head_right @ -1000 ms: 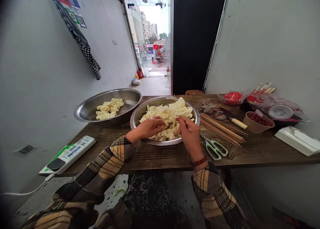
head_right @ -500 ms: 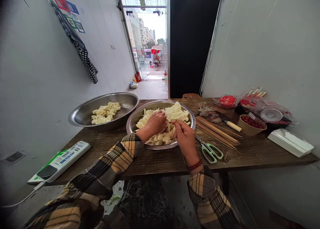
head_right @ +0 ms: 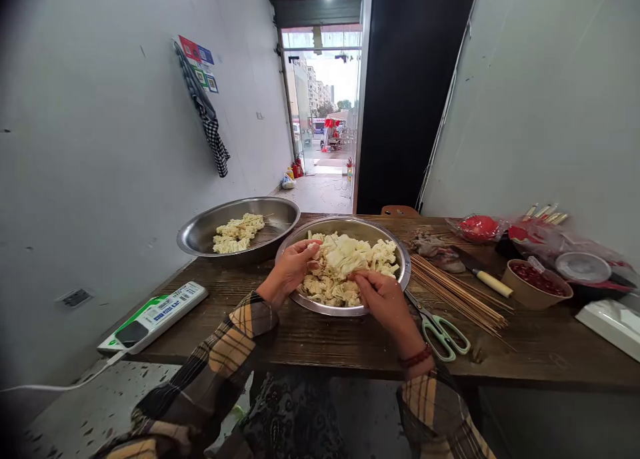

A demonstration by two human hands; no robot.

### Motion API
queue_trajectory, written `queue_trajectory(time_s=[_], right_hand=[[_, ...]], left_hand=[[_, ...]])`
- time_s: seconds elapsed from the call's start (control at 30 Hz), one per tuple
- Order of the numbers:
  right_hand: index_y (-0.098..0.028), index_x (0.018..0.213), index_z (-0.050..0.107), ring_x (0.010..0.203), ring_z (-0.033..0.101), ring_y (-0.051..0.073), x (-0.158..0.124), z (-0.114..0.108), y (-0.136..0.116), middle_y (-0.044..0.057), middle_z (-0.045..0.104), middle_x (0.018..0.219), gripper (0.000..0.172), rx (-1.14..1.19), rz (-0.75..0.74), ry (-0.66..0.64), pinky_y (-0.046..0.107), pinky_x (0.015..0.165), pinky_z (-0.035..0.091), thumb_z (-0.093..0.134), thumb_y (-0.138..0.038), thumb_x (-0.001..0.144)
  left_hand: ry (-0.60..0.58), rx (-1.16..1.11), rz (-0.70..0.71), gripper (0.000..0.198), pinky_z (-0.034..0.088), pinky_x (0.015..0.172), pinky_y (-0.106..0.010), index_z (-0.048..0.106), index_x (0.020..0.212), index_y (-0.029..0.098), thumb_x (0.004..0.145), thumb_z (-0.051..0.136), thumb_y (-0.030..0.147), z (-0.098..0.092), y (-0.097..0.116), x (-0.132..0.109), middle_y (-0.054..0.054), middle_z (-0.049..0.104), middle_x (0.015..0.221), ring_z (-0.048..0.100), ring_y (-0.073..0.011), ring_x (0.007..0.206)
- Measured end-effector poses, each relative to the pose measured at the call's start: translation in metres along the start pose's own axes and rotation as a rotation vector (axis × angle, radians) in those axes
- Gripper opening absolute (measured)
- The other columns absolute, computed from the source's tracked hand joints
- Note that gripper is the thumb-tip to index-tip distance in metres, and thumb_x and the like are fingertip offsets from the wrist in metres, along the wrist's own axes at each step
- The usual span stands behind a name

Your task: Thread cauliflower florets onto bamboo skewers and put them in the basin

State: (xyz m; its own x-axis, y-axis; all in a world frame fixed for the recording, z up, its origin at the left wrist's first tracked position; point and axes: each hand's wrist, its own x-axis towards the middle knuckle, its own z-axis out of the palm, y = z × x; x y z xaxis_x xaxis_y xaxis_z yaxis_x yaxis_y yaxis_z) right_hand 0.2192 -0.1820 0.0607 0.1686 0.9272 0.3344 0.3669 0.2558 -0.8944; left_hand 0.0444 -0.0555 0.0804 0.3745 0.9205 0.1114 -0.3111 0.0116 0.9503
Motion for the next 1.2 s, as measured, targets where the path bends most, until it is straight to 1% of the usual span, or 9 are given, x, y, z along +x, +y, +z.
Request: queue_trajectory(time_s=[0.1, 0.17, 0.27, 0.33, 0.57, 0.63, 0.77, 1.03, 1.2], right_hand=[[-0.015, 0.091, 0.073, 0.046, 0.047, 0.013, 0.002, 0.001, 0.000, -0.003, 0.050, 0.046, 0.037, -0.164, -0.065, -0.108, 0.024, 0.050, 0.038, 0.047, -0.041, 0.089], [-0.015, 0.090, 0.074, 0.048, 0.050, 0.014, 0.003, 0.003, -0.002, -0.002, 0.053, 0.047, 0.039, -0.235, -0.085, -0.121, 0.026, 0.053, 0.040, 0.046, -0.042, 0.090], [-0.015, 0.092, 0.074, 0.051, 0.054, 0.016, 0.004, 0.006, -0.004, 0.000, 0.057, 0.049, 0.041, -0.291, -0.087, -0.091, 0.027, 0.056, 0.042, 0.045, -0.043, 0.090], [-0.015, 0.093, 0.074, 0.052, 0.055, 0.017, 0.004, 0.007, -0.005, 0.000, 0.059, 0.051, 0.041, -0.306, -0.079, -0.078, 0.026, 0.055, 0.042, 0.045, -0.043, 0.089], [-0.015, 0.087, 0.073, 0.055, 0.057, 0.017, 0.003, 0.007, -0.008, 0.002, 0.063, 0.057, 0.039, -0.315, -0.089, -0.092, 0.026, 0.053, 0.041, 0.044, -0.041, 0.090], [-0.015, 0.088, 0.073, 0.055, 0.057, 0.017, 0.003, 0.007, -0.007, 0.002, 0.064, 0.058, 0.040, -0.314, -0.085, -0.087, 0.025, 0.052, 0.040, 0.043, -0.041, 0.090], [-0.015, 0.089, 0.073, 0.057, 0.058, 0.017, 0.004, 0.008, -0.005, 0.003, 0.066, 0.060, 0.040, -0.320, -0.079, -0.082, 0.024, 0.050, 0.040, 0.044, -0.042, 0.090], [-0.015, 0.092, 0.073, 0.062, 0.062, 0.019, 0.003, 0.009, -0.002, 0.004, 0.069, 0.066, 0.040, -0.336, -0.065, -0.055, 0.026, 0.055, 0.043, 0.045, -0.043, 0.090], [-0.017, 0.093, 0.073, 0.070, 0.065, 0.022, 0.002, 0.012, 0.001, 0.005, 0.072, 0.076, 0.036, -0.355, -0.092, 0.000, 0.029, 0.061, 0.046, 0.046, -0.041, 0.090]], left_hand=[[0.027, -0.124, -0.033, 0.038, 0.043, 0.046, -0.016, 0.063, 0.080, 0.011, 0.056, 0.081, 0.034, -0.002, 0.000, 0.001, -0.001, 0.058, 0.075, 0.054, -0.0069, 0.061], [0.045, -0.173, -0.011, 0.036, 0.043, 0.046, -0.016, 0.062, 0.077, 0.012, 0.055, 0.082, 0.033, -0.002, 0.000, 0.001, 0.000, 0.057, 0.073, 0.055, -0.0072, 0.061], [0.027, -0.194, 0.010, 0.034, 0.048, 0.052, -0.018, 0.062, 0.076, 0.012, 0.056, 0.081, 0.032, -0.001, 0.000, 0.000, 0.000, 0.057, 0.071, 0.057, -0.0081, 0.062], [0.020, -0.180, 0.017, 0.032, 0.050, 0.055, -0.021, 0.062, 0.077, 0.012, 0.058, 0.080, 0.030, 0.000, 0.001, -0.002, 0.000, 0.058, 0.070, 0.056, -0.0082, 0.061], [0.069, -0.163, 0.056, 0.030, 0.051, 0.059, -0.024, 0.060, 0.078, 0.013, 0.059, 0.078, 0.028, 0.002, 0.002, -0.006, 0.000, 0.058, 0.069, 0.058, -0.0099, 0.063], [0.074, -0.165, 0.057, 0.030, 0.051, 0.059, -0.024, 0.059, 0.077, 0.013, 0.059, 0.078, 0.027, 0.002, 0.001, -0.005, 0.001, 0.058, 0.068, 0.058, -0.0100, 0.063], [0.081, -0.150, 0.049, 0.028, 0.051, 0.057, -0.024, 0.058, 0.075, 0.014, 0.059, 0.077, 0.027, 0.001, 0.000, -0.005, 0.001, 0.057, 0.066, 0.058, -0.0103, 0.061], [0.054, -0.087, 0.037, 0.024, 0.047, 0.048, -0.022, 0.056, 0.070, 0.014, 0.060, 0.073, 0.027, 0.000, -0.001, -0.005, 0.001, 0.056, 0.062, 0.055, -0.0094, 0.054], [0.068, -0.030, 0.039, 0.022, 0.038, 0.041, -0.018, 0.056, 0.065, 0.015, 0.059, 0.073, 0.027, 0.000, -0.004, -0.003, 0.001, 0.055, 0.060, 0.052, -0.0089, 0.050]])
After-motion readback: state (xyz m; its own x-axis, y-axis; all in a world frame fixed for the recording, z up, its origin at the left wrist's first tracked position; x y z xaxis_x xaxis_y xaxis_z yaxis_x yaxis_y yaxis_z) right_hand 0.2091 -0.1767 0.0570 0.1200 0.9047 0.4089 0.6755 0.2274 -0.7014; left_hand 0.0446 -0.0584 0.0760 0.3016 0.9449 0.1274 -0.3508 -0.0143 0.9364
